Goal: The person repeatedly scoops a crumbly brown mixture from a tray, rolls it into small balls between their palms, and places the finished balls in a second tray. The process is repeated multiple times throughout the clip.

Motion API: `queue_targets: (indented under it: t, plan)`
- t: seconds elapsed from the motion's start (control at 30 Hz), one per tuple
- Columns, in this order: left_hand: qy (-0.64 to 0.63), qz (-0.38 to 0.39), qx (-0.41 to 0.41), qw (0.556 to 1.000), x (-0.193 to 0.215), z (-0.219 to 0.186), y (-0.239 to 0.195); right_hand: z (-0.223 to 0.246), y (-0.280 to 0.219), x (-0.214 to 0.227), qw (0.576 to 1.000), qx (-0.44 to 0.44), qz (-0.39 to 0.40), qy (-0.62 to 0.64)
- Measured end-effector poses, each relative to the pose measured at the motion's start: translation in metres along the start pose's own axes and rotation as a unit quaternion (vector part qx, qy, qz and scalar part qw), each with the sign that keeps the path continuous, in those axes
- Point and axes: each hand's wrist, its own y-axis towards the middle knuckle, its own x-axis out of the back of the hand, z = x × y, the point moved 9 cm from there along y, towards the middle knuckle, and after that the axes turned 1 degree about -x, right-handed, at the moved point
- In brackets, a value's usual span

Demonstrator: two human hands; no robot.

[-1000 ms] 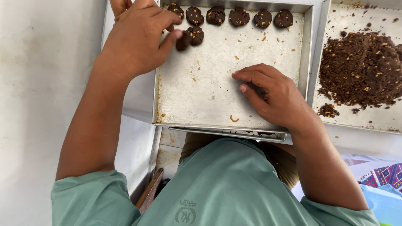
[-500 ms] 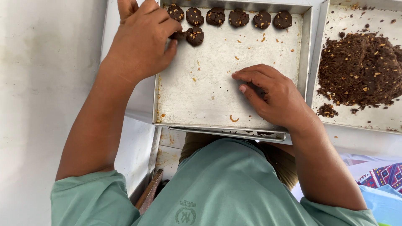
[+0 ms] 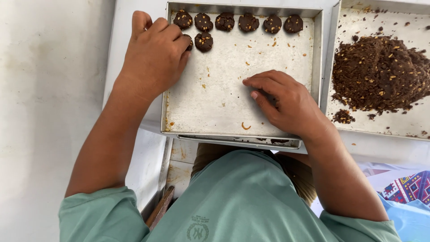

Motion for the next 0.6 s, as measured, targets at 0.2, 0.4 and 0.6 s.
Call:
queue_targets:
  t: [0.2, 0.4, 0.6]
  plan:
    - [-0.141, 0.101, 0.039, 0.984, 0.001, -0.031, 0.006, 0.026, -0.016, 0.034, 0.975, 0.078, -0.075, -0.194]
    - [-0.195, 0.101, 0.071, 0.973, -0.017, -0.041, -0.014, -0.024, -0.063, 0.041, 0.982, -0.078, -0.092, -0.149]
    - [-0.202, 0.102, 0.065, 0.972, -0.006, -0.039, -0.018, -0.012, -0.077, 0.028, 0.978, -0.097, -0.105, -0.151]
